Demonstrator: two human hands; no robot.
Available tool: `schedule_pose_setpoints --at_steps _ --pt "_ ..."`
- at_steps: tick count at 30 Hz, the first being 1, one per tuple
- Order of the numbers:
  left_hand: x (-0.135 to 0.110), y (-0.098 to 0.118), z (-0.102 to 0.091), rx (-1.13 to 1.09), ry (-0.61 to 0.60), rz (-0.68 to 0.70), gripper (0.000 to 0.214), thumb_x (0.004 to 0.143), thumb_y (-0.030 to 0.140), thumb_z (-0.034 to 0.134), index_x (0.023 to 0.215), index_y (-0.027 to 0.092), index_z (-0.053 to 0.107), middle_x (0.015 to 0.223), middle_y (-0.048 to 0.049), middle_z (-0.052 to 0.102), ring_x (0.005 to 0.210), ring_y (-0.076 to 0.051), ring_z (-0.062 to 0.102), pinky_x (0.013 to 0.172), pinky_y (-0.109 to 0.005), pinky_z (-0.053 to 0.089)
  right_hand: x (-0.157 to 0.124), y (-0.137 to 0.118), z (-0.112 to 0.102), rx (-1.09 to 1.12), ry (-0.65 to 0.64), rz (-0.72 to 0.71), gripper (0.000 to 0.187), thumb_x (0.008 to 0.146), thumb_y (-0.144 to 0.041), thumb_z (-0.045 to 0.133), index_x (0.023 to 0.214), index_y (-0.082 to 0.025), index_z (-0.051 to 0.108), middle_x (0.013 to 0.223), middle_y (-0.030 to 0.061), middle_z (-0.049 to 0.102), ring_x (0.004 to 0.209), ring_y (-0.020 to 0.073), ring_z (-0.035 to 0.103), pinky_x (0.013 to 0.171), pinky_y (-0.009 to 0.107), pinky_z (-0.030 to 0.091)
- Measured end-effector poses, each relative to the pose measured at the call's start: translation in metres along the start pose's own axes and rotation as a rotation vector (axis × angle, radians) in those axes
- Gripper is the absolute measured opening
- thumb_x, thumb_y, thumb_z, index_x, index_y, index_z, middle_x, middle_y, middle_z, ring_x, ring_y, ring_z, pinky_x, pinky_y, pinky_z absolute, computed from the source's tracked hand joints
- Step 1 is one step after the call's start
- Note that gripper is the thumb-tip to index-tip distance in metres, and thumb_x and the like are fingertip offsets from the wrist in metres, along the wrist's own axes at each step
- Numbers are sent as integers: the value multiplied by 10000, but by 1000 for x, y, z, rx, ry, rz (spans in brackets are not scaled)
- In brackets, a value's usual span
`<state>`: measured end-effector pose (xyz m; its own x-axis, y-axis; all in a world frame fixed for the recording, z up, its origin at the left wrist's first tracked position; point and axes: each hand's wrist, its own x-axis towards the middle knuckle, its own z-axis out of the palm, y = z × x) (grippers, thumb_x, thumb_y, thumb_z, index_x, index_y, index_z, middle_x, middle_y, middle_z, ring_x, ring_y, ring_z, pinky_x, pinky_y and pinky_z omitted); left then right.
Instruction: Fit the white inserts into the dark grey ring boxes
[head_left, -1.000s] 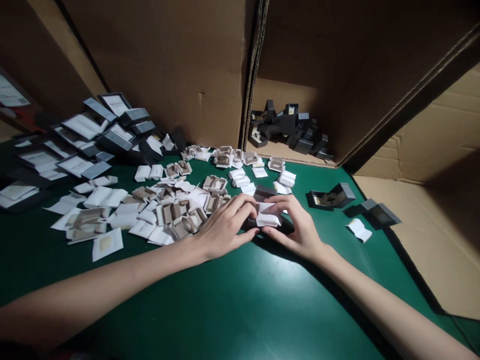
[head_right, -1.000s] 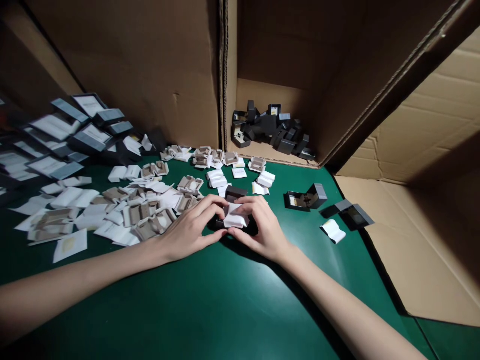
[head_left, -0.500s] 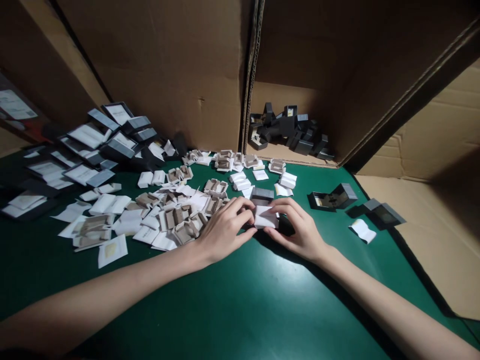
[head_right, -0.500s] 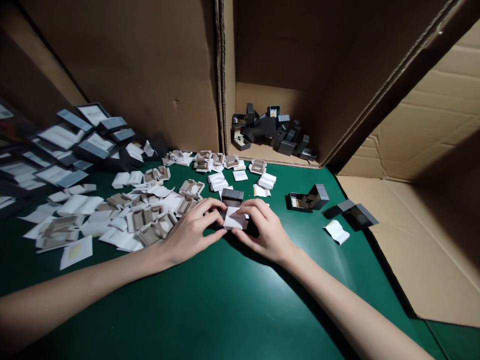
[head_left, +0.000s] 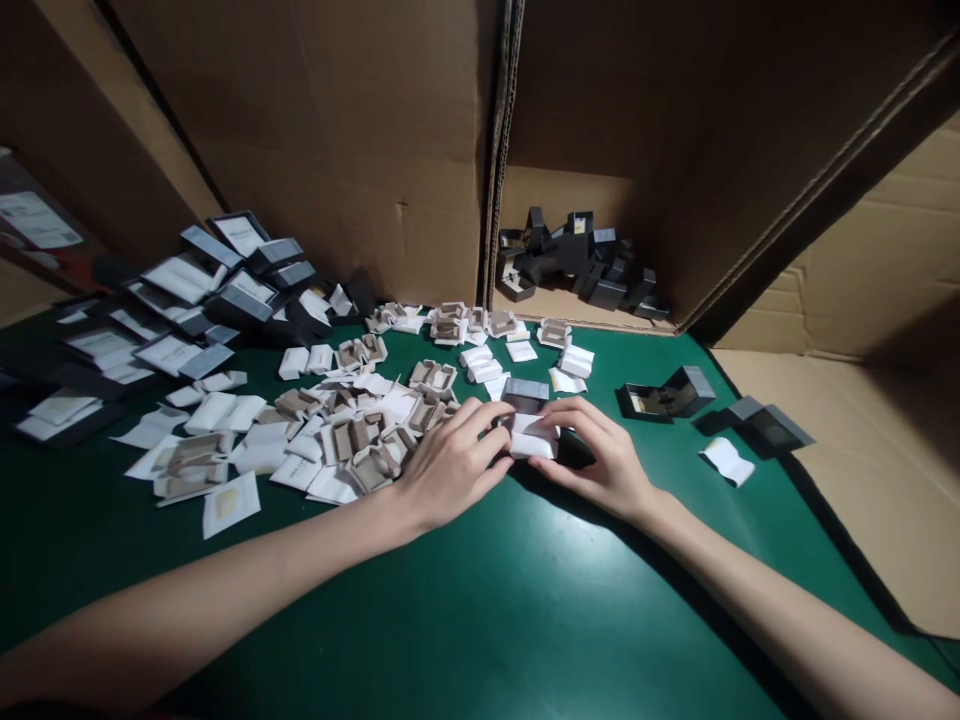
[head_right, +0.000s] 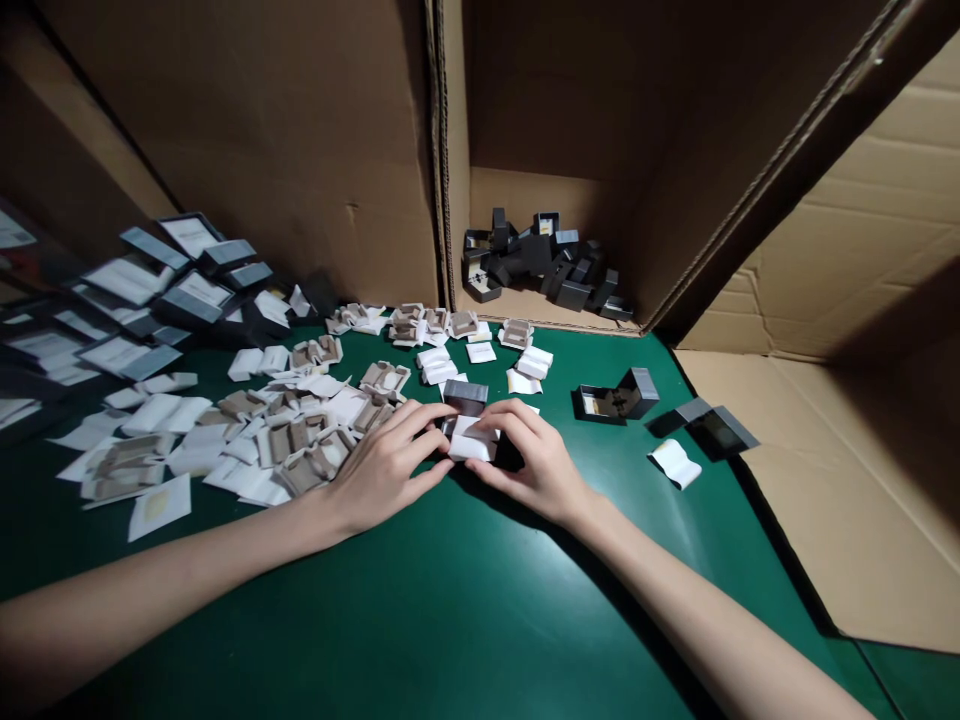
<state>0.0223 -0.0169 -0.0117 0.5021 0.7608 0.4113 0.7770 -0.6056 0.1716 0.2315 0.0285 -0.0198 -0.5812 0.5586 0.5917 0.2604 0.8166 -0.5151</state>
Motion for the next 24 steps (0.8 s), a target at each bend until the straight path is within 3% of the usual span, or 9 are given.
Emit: schedule_pose_setpoints --at_steps 9,18,24 --pt "0 1 1 225 -15 91 155 894 206 453 931 124 579 1225 -140 556 1004 -275 540 763 -384 486 0 1 0 15 -25 25 240 812 -265 641 1026 -219 543 1017 89 573 944 214 580 799 355 513" --pt "0 0 4 257 -18 78 175 895 196 440 958 127 588 1270 -122 549 978 -253 567 773 -377 489 -1 4 2 34 -58 155 248 839 -284 617 1058 -210 525 1006 73 603 911 200 571 801 354 499" --pt "1 -1 3 193 -10 55 161 884 184 453 910 132 603 1276 -107 552 956 -235 569 778 -369 504 0 3 1 24 -18 143 253 832 -267 628 1058 -204 535 1006 78 603 926 200 575 783 340 507"
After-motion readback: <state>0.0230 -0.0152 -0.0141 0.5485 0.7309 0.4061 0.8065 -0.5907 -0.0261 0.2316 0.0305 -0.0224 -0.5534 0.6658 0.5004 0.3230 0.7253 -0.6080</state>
